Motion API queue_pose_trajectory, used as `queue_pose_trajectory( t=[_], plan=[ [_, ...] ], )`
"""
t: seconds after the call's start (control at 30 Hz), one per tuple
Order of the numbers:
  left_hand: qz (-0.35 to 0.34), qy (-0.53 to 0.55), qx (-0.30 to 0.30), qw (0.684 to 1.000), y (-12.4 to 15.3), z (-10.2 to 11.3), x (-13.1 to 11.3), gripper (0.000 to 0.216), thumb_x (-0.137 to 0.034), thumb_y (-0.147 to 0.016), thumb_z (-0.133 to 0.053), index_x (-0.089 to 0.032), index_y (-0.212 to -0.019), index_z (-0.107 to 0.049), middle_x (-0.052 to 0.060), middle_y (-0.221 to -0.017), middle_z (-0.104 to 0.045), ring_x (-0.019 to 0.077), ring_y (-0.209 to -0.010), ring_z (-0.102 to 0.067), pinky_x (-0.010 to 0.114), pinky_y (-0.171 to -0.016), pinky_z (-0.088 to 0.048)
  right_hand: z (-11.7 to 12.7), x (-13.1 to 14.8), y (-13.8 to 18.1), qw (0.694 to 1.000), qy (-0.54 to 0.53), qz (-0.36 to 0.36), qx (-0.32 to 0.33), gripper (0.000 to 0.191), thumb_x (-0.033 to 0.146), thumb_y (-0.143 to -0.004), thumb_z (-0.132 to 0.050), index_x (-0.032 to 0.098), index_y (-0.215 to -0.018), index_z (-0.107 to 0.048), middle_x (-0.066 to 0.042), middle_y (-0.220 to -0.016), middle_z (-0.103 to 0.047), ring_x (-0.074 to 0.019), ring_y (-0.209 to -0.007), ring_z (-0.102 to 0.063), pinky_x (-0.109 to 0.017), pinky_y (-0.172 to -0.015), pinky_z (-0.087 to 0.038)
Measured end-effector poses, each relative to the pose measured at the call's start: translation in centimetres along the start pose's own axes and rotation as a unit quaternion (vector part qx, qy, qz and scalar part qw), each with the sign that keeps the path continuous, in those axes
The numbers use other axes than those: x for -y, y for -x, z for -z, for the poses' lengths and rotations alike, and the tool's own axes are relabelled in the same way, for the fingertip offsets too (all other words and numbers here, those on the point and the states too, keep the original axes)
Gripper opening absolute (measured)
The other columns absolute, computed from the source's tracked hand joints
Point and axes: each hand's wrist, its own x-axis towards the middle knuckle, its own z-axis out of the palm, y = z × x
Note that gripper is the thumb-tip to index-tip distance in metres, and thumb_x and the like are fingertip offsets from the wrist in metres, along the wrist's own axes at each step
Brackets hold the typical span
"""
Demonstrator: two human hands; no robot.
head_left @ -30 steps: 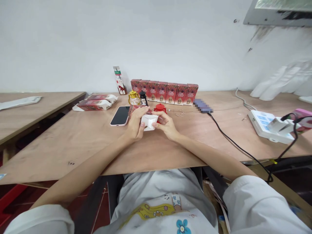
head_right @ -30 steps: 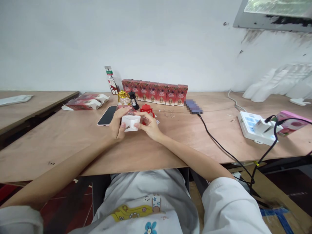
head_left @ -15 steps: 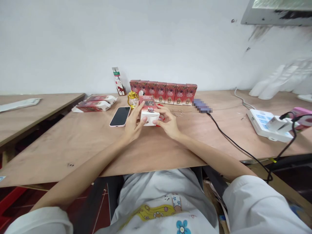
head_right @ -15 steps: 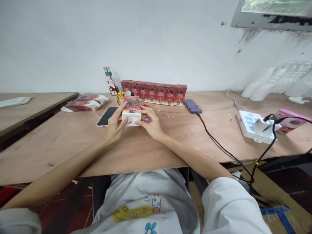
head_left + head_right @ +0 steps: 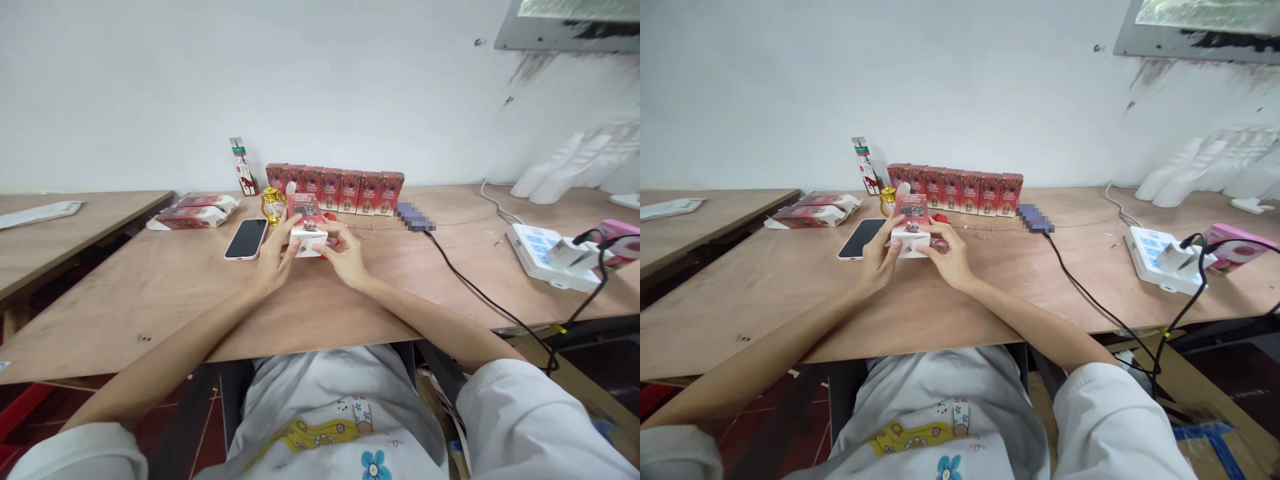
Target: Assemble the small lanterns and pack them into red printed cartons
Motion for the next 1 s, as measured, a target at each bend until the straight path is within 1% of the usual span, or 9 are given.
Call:
queue_pose_trajectory(
  t=[0.2, 0.37, 0.5, 0.6, 0.7, 0.73, 0.8, 0.9, 1.0],
  plan=[
    [0.018, 0.009, 0.000, 1.000, 0.1, -0.1, -0.5, 0.050, -0.049, -0.097, -0.039, -0.023, -0.139, -0.048, 0.012, -0.142, -0.052, 0.0243, -0.129, -0.052, 0.035, -0.097, -0.053, -0.4, 0.4, 0.4, 0.999, 0.039, -0.005, -0.012, 0.031, 0.044, -0.079, -0.071, 0.028, -0.105, -0.064, -0.004, -0.121, -0.062, -0.0192, -0.125, -0.054, -0.032, -0.093, -0.054],
    [0.028, 0.013, 0.008, 0.999, 0.0, -0.1, -0.9, 0.051, -0.051, -0.096, -0.039, -0.022, -0.138, -0.048, 0.012, -0.142, -0.051, 0.0258, -0.129, -0.051, 0.036, -0.096, -0.053, -0.7, 0.7, 0.6, 0.997, 0.077, 0.005, -0.027, 0.028, 0.042, -0.082, -0.067, 0.027, -0.106, -0.063, -0.005, -0.119, -0.062, -0.0186, -0.121, -0.056, -0.031, -0.090, -0.056],
    [0.029, 0.012, 0.011, 0.999, 0.1, -0.2, -0.7, 0.051, -0.049, -0.097, -0.038, -0.021, -0.138, -0.047, 0.013, -0.144, -0.049, 0.0260, -0.132, -0.049, 0.036, -0.097, -0.053, -0.8, 0.9, 0.7, 0.996, 0.078, 0.014, -0.039, 0.028, 0.040, -0.082, -0.068, 0.027, -0.106, -0.062, -0.005, -0.119, -0.063, -0.0186, -0.115, -0.059, -0.032, -0.089, -0.056],
    [0.019, 0.018, 0.021, 0.999, -0.1, -0.2, -0.1, 0.055, -0.048, -0.095, -0.045, -0.023, -0.143, -0.041, 0.014, -0.148, -0.044, 0.0264, -0.137, -0.044, 0.037, -0.100, -0.051, -0.6, 0.8, 0.6, 0.997, 0.062, 0.005, -0.040, 0.029, 0.041, -0.081, -0.068, 0.027, -0.107, -0.062, -0.005, -0.121, -0.062, -0.0189, -0.115, -0.059, -0.032, -0.087, -0.056],
    [0.014, 0.026, 0.034, 0.999, -0.2, -0.3, 0.6, 0.069, -0.047, -0.089, -0.057, -0.023, -0.149, -0.031, 0.015, -0.151, -0.040, 0.0274, -0.137, -0.044, 0.041, -0.103, -0.049, -0.5, 0.6, 0.4, 0.998, 0.046, -0.025, -0.043, 0.033, 0.043, -0.081, -0.068, 0.026, -0.108, -0.061, -0.005, -0.122, -0.062, -0.0169, -0.104, -0.063, -0.031, -0.084, -0.057],
    [0.017, 0.022, 0.034, 0.999, -0.2, -0.3, 0.7, 0.071, -0.047, -0.088, -0.058, -0.022, -0.149, -0.030, 0.015, -0.150, -0.041, 0.0274, -0.135, -0.046, 0.042, -0.104, -0.048, -0.5, 0.5, 0.3, 0.998, 0.042, -0.033, -0.044, 0.034, 0.043, -0.081, -0.068, 0.026, -0.109, -0.060, -0.005, -0.120, -0.063, -0.0161, -0.100, -0.064, -0.031, -0.083, -0.057],
    [0.026, 0.004, 0.029, 0.999, -0.2, -0.3, 0.9, 0.066, -0.047, -0.090, -0.055, -0.020, -0.146, -0.036, 0.015, -0.146, -0.047, 0.0265, -0.130, -0.052, 0.042, -0.103, -0.049, -0.5, 0.5, 0.2, 0.997, 0.039, -0.042, -0.048, 0.034, 0.043, -0.080, -0.068, 0.026, -0.109, -0.060, -0.004, -0.117, -0.065, -0.0156, -0.096, -0.065, -0.032, -0.083, -0.056],
    [0.030, -0.043, 0.022, 0.998, -0.1, -0.1, 0.8, 0.054, -0.046, -0.094, -0.048, -0.019, -0.141, -0.046, 0.013, -0.135, -0.059, 0.0236, -0.115, -0.062, 0.039, -0.097, -0.052, -0.6, 0.5, 0.1, 0.996, 0.050, -0.046, -0.057, 0.034, 0.041, -0.080, -0.069, 0.026, -0.109, -0.060, -0.004, -0.115, -0.067, -0.0166, -0.098, -0.065, -0.034, -0.086, -0.055],
    [0.023, -0.084, 0.018, 0.996, -0.1, 0.1, 0.5, 0.048, -0.044, -0.096, -0.043, -0.019, -0.137, -0.051, 0.010, -0.123, -0.067, 0.0221, -0.106, -0.067, 0.033, -0.092, -0.053, -0.7, 0.5, 0.1, 0.995, 0.070, -0.048, -0.056, 0.035, 0.042, -0.079, -0.070, 0.026, -0.109, -0.060, -0.004, -0.116, -0.066, -0.0173, -0.100, -0.064, -0.036, -0.091, -0.054]
  ],
)
